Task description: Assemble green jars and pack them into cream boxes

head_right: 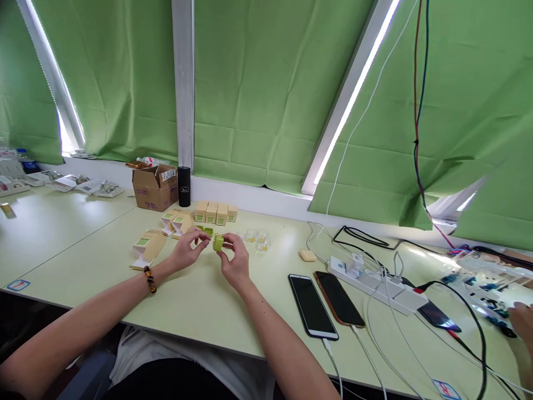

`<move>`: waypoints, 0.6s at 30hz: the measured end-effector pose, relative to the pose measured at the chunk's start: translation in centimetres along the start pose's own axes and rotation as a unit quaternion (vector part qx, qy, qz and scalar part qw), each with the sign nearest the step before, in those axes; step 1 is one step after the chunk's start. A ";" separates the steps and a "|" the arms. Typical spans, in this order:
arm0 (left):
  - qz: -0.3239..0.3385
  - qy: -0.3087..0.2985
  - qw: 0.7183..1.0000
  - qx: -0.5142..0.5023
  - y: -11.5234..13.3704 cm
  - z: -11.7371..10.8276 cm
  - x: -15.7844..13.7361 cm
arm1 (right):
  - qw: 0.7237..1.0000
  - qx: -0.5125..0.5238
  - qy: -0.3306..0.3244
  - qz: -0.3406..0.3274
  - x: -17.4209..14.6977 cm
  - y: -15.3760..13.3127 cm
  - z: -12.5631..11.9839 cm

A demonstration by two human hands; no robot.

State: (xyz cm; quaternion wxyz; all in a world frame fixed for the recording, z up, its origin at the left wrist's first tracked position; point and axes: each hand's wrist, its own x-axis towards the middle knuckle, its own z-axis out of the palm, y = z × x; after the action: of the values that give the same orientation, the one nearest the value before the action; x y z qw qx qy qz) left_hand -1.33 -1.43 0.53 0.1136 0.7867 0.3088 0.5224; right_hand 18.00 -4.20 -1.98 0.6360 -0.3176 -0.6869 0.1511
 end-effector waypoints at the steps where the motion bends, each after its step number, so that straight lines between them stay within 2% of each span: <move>1: -0.009 -0.006 1.000 -0.005 0.1 0.1 0.0 | 1.000 -0.003 -0.004 -0.007 -0.1 0.0 0.1; 8: -0.024 -0.029 0.999 -0.012 -0.1 0.6 -0.1 | 0.998 -0.034 -0.026 -0.038 -0.3 0.1 0.2; 18: -0.026 -0.016 0.999 -0.021 -0.4 0.6 -0.2 | 0.998 -0.044 -0.023 -0.040 -0.2 0.0 0.2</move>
State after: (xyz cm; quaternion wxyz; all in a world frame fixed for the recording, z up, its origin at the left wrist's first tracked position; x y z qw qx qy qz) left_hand -0.97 -1.11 -0.08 0.1483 0.7844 0.3159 0.5127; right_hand 17.77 -4.26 -2.17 0.6109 -0.3139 -0.7195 0.1031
